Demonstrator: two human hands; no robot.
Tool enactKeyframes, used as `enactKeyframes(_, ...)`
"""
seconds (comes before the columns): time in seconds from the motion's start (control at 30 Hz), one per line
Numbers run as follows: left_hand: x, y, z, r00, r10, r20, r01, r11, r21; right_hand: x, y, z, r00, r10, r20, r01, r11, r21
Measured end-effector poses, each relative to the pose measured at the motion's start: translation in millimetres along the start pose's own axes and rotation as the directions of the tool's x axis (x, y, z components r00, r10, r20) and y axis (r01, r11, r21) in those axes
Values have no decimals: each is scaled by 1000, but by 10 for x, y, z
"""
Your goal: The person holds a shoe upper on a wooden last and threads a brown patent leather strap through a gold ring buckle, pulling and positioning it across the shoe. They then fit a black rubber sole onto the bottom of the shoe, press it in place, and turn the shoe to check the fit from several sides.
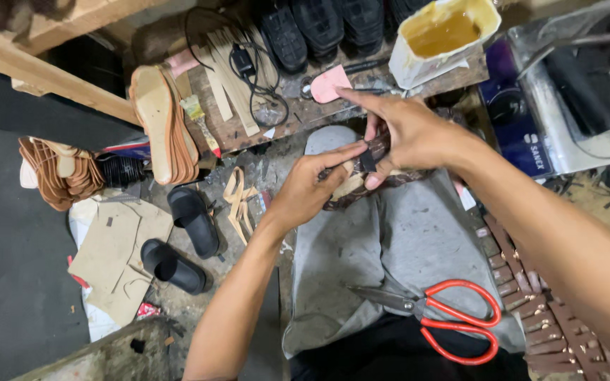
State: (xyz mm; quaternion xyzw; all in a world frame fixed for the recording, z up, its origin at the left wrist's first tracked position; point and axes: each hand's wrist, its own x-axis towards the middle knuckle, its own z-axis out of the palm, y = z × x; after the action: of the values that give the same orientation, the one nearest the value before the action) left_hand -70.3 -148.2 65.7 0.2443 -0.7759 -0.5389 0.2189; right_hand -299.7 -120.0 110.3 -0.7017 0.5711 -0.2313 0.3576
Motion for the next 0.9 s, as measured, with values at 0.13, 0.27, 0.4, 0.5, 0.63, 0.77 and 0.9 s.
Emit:
enactKeyframes(0.13, -20, -16, 18, 999, 15, -52, -11, 998, 60, -415, -172, 104, 908, -331, -256, 299, 941, -157)
enactKeyframes(0.27, -95, -77, 47, 996, 53, -66, -52, 998, 19, -708, -260, 343, 788, -508, -346, 387, 847, -364)
enactKeyframes(0.4, -54, -72, 64, 994, 94, -58, -93, 996, 17, -733, -209, 472, 746, -525, -409, 322, 823, -468)
enactKeyframes(0.5, -87, -5, 53, 995, 76, -64, -74, 997, 27, -765, -177, 502, 723, -533, -439, 338, 827, -449)
enactKeyframes(0.63, -114, 52, 35, 997, 55, -59, -51, 997, 60, -806, -158, 544, 719, -551, -425, 355, 816, -457)
enactKeyframes(0.77, -116, 54, 24, 997, 50, -59, -45, 995, 93, -808, -154, 598, 741, -538, -402, 333, 814, -475)
enactKeyframes(0.9, -107, 91, 39, 997, 32, -70, -28, 997, 68, -808, -180, 604, 761, -529, -376, 325, 812, -485)
